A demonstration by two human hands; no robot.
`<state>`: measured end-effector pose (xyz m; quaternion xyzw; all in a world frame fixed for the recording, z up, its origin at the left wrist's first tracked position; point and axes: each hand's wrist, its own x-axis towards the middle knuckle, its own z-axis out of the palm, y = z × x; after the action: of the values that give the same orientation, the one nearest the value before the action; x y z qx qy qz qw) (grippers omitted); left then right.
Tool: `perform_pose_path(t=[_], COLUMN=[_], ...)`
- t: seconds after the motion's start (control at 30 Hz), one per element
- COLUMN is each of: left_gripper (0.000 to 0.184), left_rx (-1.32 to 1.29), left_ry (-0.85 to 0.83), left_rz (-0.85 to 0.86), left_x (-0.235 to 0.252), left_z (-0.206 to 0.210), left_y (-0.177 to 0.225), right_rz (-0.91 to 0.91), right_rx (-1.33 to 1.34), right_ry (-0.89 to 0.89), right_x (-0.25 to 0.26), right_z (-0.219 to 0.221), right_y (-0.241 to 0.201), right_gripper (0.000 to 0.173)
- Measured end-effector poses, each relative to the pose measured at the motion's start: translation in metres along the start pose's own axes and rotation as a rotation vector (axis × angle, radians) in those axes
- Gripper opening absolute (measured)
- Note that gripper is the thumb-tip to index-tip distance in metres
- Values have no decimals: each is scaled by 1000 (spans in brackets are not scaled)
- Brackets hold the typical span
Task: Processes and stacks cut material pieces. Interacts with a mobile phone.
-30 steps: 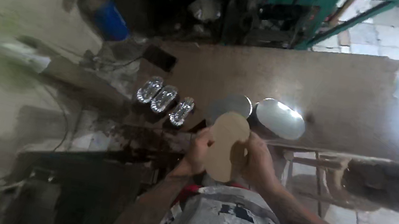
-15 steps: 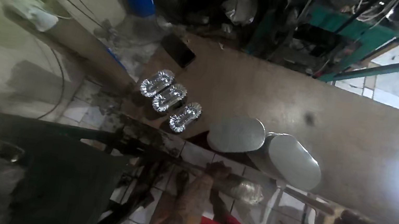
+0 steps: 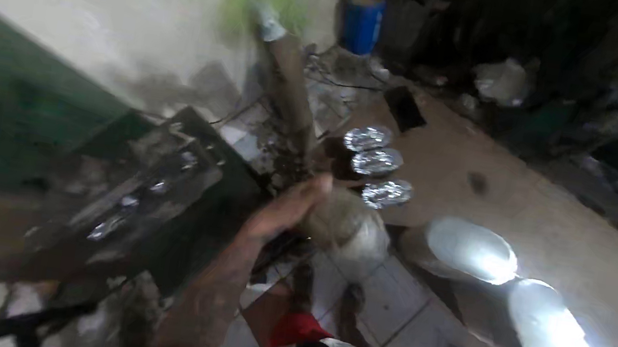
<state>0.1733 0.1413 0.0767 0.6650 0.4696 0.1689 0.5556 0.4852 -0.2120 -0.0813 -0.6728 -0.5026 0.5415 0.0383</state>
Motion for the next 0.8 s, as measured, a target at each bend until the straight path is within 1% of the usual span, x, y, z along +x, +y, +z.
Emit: perform_pose_path(t=[0.03, 0.07, 0.1, 0.13, 0.17, 0.2, 0.23, 0.27, 0.3, 0.33, 0.37, 0.4, 0.43, 0.47, 0.5, 0.53, 0.57, 0.6, 0.63, 0.67, 0.7, 0.73, 0.77, 0.8], left_gripper=[59, 51, 40, 34, 34, 43, 50, 53, 57, 65, 72, 76, 73, 66, 56, 49, 45, 47, 53, 58, 60, 59, 56, 53], left_rx=[-110, -274, -447, -570, -595, -498, -360, -186, 16, 190, 322, 401, 477, 535, 548, 537, 532, 543, 563, 610, 659, 671, 690, 729], left_ry=[150, 311, 462, 588, 688, 743, 782, 771, 696, 634, 589, 539, 499, 454, 418, 386, 306, 209, 105, 9, -77, -144, -164, -145], left_rz=[1, 14, 52, 103, 173, 233, 209, 125, 3, -147, -275, -391, -466, -480, -429, -357, -305, -259, -252, -292, -359, -419, -433, -408], left_x=[0, 6, 16, 27, 34, 32, 25, 10, -10, -29, -44, -57, -70, -84, -98, -113, -132, -153, -173, -190, -205, -215, -223, -230], left_z=[-29, -57, -83, -107, -123, -131, -130, -124, -119, -120, -131, -148, -165, -178, -186, -188, -190, -192, -197, -204, -213, -221, -226, -228], left_y=[3, 6, 6, 3, -1, -8, -17, -31, -52, -76, -103, -131, -156, -172, -177, -173, -164, -158, -160, -164, -166, -160, -160, -168], right_rz=[-78, -104, -111, -129, -173, -234, -294, -344, -372, -395, -420, -438, -458, -485, -554, -636, -746, -870, -980, -1128, -1276, -1386, -1453, -1453], right_rx=[7, 16, 18, 12, 2, -3, 2, 18, 38, 64, 92, 119, 147, 177, 179, 140, 24, -140, -326, -513, -675, -815, -925, -1012], right_ry=[43, 62, 81, 108, 147, 192, 227, 251, 261, 273, 292, 309, 330, 341, 373, 393, 413, 430, 408, 394, 350, 271, 173, 63], right_x=[6, 11, 19, 31, 44, 58, 74, 88, 100, 110, 120, 129, 136, 144, 152, 158, 165, 174, 183, 199, 219, 238, 256, 272], right_z=[-10, -21, -27, -31, -33, -33, -30, -26, -23, -21, -20, -19, -16, -12, -6, -2, 3, 10, 20, 33, 46, 57, 66, 74], right_y=[-8, -22, -34, -48, -65, -82, -99, -118, -141, -166, -192, -218, -244, -273, -303, -334, -365, -393, -419, -438, -452, -469, -487, -505], right_gripper=[32, 33, 35, 34, 32, 28, 25, 24, 24, 25, 28, 30, 32, 32, 31, 29, 27, 24, 23, 22, 22, 22, 23, 25])
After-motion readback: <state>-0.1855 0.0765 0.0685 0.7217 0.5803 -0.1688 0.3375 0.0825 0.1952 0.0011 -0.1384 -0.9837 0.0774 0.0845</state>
